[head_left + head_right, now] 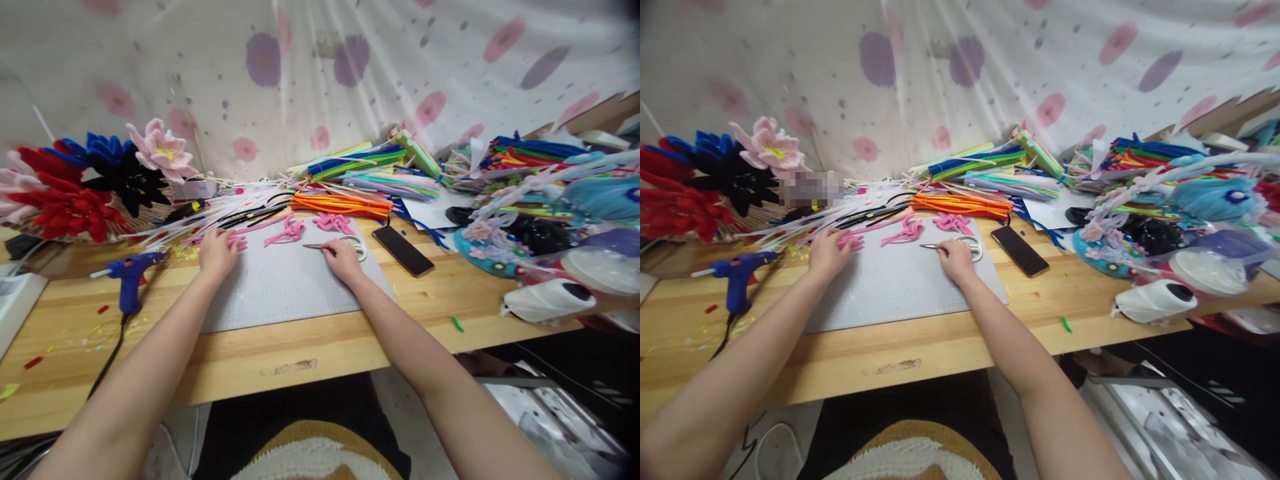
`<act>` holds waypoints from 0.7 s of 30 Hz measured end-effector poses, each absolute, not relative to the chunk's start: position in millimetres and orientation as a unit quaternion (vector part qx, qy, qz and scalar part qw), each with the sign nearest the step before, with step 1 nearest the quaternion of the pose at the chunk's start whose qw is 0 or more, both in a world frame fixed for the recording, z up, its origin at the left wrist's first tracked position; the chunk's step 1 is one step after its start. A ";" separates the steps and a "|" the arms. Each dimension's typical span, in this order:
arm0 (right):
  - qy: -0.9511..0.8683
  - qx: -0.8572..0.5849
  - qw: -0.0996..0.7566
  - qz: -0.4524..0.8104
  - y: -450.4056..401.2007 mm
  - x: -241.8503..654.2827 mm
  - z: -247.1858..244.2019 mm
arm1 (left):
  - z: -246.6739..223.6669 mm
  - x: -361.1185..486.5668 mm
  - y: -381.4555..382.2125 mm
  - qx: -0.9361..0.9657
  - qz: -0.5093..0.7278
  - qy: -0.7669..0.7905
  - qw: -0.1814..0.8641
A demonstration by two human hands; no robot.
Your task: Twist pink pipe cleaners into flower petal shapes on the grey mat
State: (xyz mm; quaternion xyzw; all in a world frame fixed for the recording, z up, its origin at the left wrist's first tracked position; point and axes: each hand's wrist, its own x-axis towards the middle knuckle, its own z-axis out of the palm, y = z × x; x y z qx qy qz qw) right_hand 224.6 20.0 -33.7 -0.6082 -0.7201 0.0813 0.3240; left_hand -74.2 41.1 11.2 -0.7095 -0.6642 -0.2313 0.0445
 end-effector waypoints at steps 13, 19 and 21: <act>-0.712 -0.600 0.359 0.067 18.3 228.7 -33.7 | 9.6 -57.7 101.1 -0.744 -0.022 -0.666 0.048; -0.712 -0.597 0.365 0.064 18.1 228.8 -33.8 | 21.0 -59.2 89.9 -0.798 -0.076 -0.583 0.134; -0.711 -0.589 0.380 0.046 16.8 229.6 -33.0 | 29.1 -64.8 86.2 -0.801 -0.105 -0.572 0.140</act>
